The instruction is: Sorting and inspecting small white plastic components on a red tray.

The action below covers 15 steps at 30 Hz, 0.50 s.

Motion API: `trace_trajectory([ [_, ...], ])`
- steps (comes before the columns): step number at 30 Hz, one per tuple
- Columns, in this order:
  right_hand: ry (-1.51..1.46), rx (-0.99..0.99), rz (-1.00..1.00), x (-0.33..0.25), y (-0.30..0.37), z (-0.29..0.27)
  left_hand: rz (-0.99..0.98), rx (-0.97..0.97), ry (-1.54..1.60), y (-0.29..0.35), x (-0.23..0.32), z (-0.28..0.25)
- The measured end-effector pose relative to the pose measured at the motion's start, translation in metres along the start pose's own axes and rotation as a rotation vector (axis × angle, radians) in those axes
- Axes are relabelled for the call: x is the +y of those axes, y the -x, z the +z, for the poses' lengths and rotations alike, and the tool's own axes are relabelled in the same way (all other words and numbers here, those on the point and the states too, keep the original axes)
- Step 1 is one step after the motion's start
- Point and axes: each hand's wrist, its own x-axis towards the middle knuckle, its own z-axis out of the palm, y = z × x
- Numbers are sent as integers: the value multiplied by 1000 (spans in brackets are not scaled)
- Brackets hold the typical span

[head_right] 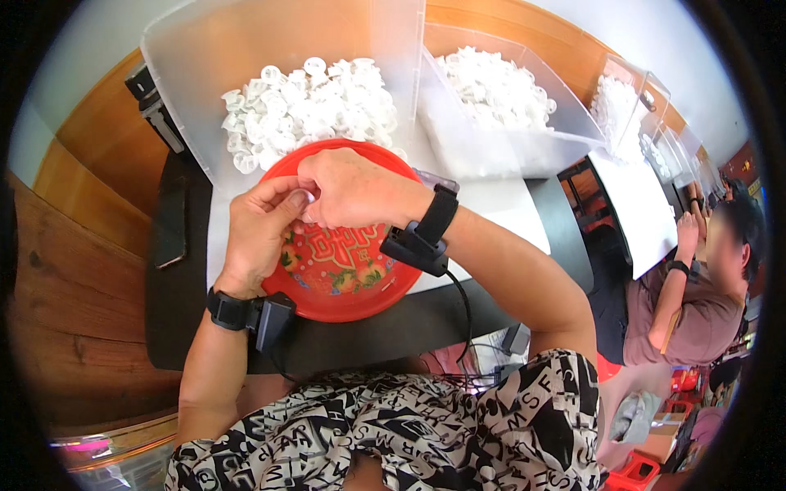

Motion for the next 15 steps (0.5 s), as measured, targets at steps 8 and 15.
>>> trace_trajectory([
  [8, 666, -343, -139, 2, 51, -11, -7, -3, 40, -5, -11, -8],
  [15, 804, -376, -177, -8, 69, 1, -35, -12, 111, -4, -13, -7],
])
